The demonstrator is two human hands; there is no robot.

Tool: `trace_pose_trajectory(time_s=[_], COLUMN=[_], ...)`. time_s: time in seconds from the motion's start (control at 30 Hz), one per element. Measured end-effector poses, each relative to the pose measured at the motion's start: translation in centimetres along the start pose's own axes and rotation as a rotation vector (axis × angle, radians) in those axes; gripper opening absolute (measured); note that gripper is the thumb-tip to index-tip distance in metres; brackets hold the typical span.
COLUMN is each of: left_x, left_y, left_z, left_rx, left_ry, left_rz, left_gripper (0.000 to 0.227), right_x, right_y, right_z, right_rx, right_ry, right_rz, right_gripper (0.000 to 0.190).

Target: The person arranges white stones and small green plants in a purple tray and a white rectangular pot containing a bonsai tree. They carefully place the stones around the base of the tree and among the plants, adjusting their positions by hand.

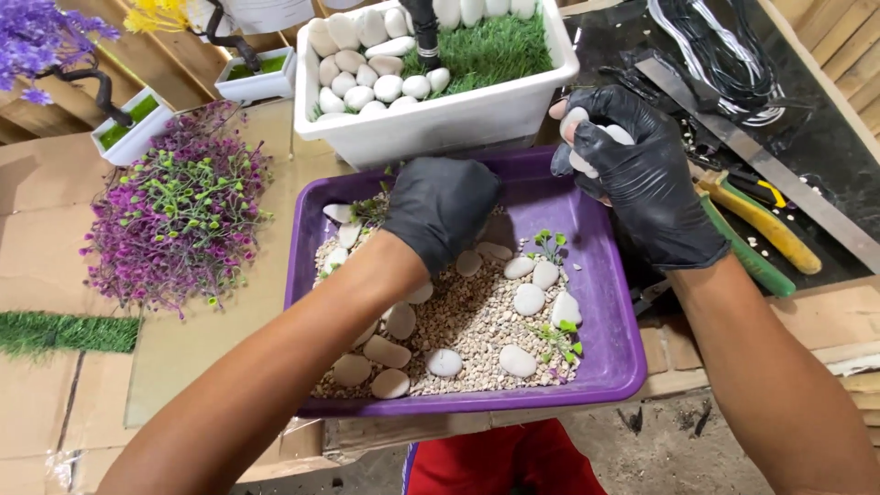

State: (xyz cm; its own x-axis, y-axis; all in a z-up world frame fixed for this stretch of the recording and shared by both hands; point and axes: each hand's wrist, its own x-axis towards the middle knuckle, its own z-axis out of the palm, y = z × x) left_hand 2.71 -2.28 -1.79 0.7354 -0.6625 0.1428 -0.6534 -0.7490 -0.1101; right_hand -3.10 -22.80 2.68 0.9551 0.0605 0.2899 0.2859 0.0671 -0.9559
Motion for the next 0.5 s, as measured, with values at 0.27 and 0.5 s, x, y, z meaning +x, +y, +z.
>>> trace_pose_trajectory(time_s=[0.27, 0.5], left_x=[-0.8, -2.3], left_y=[0.5, -1.5], left_z=[-2.1, -7.0], left_rx=[-0.045, -0.360], left_ry=[-0.138, -0.347], left_rz=[-0.026, -0.065], left_gripper=[0.013, 0.024], right_x=[0.1, 0.3], right_y=[0.8, 1.7], right_z=[-0.3, -1.1], right_rx=[0.081, 0.058], right_ry=[-0.018, -0.070], right_rz=[-0.017, -0.101], right_gripper=[0.014, 0.012])
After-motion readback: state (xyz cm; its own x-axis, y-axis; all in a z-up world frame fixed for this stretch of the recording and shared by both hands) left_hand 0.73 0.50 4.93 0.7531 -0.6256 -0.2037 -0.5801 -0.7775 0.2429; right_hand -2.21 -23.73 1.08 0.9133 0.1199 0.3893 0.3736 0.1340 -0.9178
